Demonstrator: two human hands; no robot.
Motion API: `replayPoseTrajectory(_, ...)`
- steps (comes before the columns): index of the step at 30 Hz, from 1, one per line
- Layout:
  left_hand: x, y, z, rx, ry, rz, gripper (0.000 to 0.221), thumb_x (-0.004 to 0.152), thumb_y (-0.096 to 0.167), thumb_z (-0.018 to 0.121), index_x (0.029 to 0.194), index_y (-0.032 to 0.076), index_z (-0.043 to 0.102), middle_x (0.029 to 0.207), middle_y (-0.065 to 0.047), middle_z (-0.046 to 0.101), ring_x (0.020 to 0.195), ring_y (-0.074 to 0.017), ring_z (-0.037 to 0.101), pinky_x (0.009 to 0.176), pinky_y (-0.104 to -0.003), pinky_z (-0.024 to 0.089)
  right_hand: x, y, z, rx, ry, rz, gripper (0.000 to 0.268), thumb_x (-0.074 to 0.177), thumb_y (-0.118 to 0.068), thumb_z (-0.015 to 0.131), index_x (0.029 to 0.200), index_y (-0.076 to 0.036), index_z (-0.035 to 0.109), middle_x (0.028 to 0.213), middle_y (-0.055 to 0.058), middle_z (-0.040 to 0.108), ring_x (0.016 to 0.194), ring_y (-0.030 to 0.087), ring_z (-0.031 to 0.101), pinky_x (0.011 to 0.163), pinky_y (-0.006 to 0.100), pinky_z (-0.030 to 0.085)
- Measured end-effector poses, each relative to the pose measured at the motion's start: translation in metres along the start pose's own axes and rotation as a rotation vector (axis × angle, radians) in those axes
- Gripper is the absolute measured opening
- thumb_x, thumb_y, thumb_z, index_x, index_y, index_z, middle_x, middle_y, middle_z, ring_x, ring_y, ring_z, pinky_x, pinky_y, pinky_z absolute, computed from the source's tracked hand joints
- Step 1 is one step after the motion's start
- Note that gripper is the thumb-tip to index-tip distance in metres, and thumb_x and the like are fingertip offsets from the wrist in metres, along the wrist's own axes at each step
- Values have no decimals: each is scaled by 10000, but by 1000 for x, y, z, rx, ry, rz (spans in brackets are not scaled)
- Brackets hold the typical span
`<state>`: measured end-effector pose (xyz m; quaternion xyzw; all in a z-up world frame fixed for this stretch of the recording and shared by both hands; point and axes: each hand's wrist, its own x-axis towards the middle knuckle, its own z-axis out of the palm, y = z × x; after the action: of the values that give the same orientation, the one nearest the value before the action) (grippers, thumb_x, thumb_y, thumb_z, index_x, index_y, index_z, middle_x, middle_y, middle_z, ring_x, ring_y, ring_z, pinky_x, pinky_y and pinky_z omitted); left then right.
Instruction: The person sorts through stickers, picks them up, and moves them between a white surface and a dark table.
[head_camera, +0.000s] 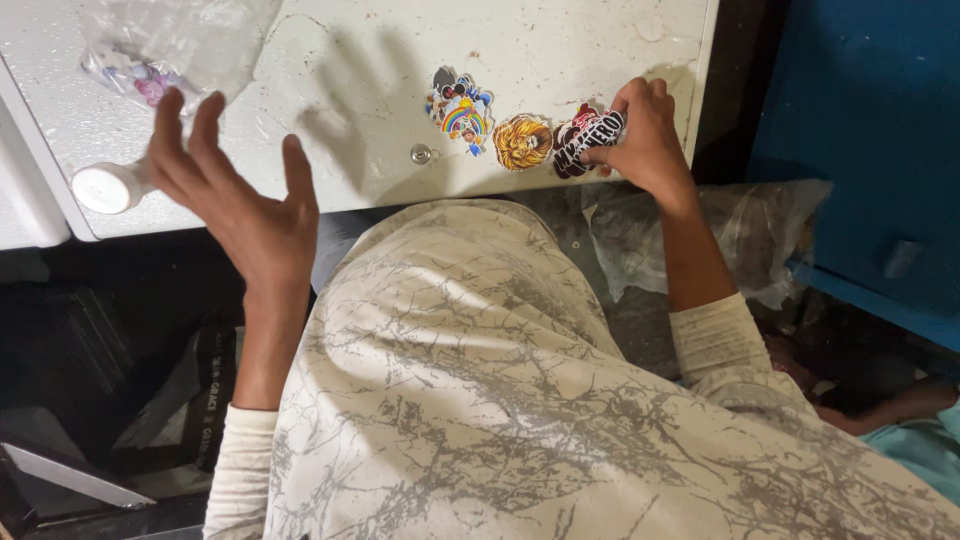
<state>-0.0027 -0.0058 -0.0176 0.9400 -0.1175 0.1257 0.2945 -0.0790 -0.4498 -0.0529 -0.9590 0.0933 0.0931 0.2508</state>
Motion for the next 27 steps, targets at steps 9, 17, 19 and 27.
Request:
replayPoseTrajectory(9, 6, 23, 0, -202, -141, -60, 505, 1100, 88, 762, 1492, 55, 445, 1540, -171, 360, 1479, -347, 370, 1221, -468, 431, 1, -3, -3, 110, -116, 202, 669, 711, -146, 985, 1079, -47, 435, 867, 112, 625, 780, 213, 686, 655, 373, 555)
replayPoseTrajectory(17, 14, 32, 0, -293, -221, -152, 450, 1095, 127, 779, 1440, 96, 492, 1540, -140, 423, 1440, -324, 478, 1033, -438, 529, 3, -15, -14, 403, -319, 430, 345, 801, -50, 824, 1119, 11, 706, 901, 142, 754, 695, 197, 736, 568, 317, 589)
replayPoseTrajectory(19, 17, 34, 1, -301, -224, -150, 436, 1091, 131, 776, 1429, 93, 503, 1556, -139, 432, 1430, -325, 486, 1017, -431, 540, 5, -8, -15, 339, -358, 361, 213, 816, -9, 825, 1001, 42, 732, 872, 169, 746, 691, 214, 735, 543, 314, 580)
replayPoseTrajectory(27, 36, 49, 5, -549, -431, -352, 318, 1028, 181, 735, 1301, 69, 616, 1203, -108, 727, 1151, -236, 704, 913, -372, 568, 11, 18, -40, 956, 18, 266, 264, 901, 62, 788, 1151, 39, 709, 1046, 124, 759, 924, 163, 752, 815, 282, 619)
